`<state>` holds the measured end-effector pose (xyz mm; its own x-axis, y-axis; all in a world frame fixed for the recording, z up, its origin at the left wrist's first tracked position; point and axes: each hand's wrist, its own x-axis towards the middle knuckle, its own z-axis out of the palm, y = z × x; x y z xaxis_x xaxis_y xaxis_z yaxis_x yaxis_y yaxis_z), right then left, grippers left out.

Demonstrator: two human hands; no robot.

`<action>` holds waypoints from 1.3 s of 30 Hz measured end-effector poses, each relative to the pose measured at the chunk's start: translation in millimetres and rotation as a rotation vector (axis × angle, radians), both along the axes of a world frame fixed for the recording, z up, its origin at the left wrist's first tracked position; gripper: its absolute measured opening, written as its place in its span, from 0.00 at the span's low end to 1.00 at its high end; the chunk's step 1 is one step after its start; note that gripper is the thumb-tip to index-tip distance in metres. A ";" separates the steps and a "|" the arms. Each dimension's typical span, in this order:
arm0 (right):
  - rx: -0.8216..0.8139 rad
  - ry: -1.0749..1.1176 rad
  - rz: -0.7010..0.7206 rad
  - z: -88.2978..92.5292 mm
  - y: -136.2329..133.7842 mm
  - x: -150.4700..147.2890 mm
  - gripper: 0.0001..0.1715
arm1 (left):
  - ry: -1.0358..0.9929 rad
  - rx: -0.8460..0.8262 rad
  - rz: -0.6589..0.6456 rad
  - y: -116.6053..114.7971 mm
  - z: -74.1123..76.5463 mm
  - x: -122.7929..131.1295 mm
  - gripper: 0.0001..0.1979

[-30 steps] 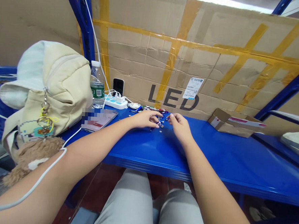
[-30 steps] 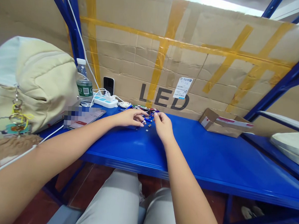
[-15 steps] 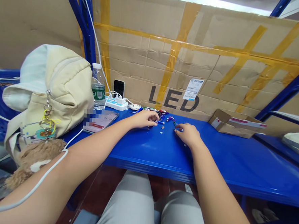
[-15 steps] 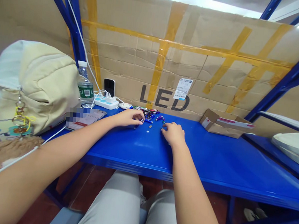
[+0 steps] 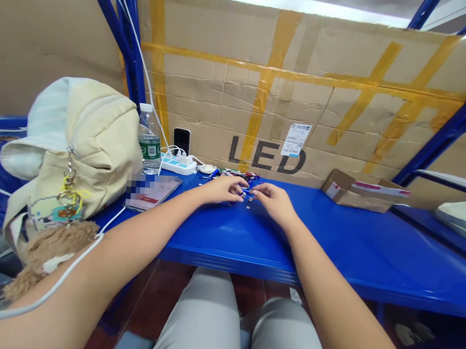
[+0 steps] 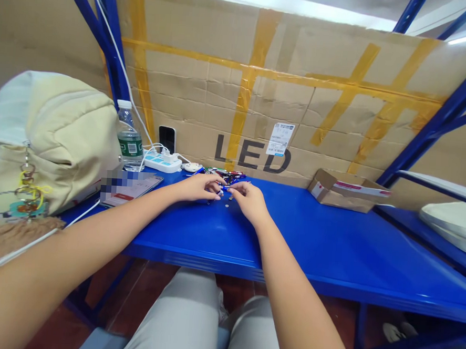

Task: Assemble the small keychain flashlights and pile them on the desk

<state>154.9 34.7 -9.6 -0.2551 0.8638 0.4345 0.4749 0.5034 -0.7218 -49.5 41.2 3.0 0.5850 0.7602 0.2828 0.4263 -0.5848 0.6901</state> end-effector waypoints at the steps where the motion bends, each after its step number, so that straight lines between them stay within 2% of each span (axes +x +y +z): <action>1: -0.012 0.043 0.036 -0.8 -0.8 -3.0 0.13 | -0.012 -0.024 -0.017 0.1 -0.8 1.0 0.23; 8: -0.018 0.092 0.052 -3.3 -2.3 -8.8 0.17 | -0.123 -0.143 -0.057 1.3 -6.9 6.1 0.26; 12: 0.009 0.067 0.023 -1.3 -2.6 -7.9 0.16 | -0.190 -0.112 -0.037 1.4 -7.6 9.1 0.17; 14: 0.009 0.097 0.012 -2.3 -1.6 -8.4 0.17 | -0.184 0.000 0.000 -0.2 -6.7 11.9 0.11; 17: -0.054 0.259 0.012 -6.3 0.3 -10.6 0.18 | -0.067 0.290 0.104 -5.3 -4.2 17.4 0.09; 20: -0.267 0.515 0.066 -9.8 0.8 -12.6 0.18 | 0.109 0.571 0.136 -10.8 -1.1 22.3 0.10; 22: -0.403 0.596 0.101 -10.2 0.3 -12.4 0.19 | 0.182 0.664 0.101 -12.3 0.6 24.4 0.12; 24: -0.404 0.561 0.095 -9.0 -0.4 -10.9 0.19 | 0.186 0.671 0.095 -11.6 1.8 25.0 0.11; 29: -0.080 0.197 0.044 -0.4 -5.3 -6.7 0.17 | -0.063 0.430 0.190 -6.2 2.6 17.3 0.10; 31: 0.015 0.074 0.033 2.8 -8.4 -6.1 0.15 | -0.082 0.363 0.158 -4.7 2.6 12.4 0.11; 33: 0.054 -0.004 0.021 4.3 -10.7 -5.7 0.16 | -0.020 0.414 0.098 -3.3 3.2 8.7 0.11; 35: -0.001 -0.013 0.039 3.5 -11.3 -5.7 0.17 | 0.066 0.543 0.015 -1.8 4.4 7.3 0.09; 39: -0.319 0.225 0.201 -1.9 -9.3 -7.1 0.21 | 0.117 0.715 -0.080 -0.8 6.9 8.8 0.09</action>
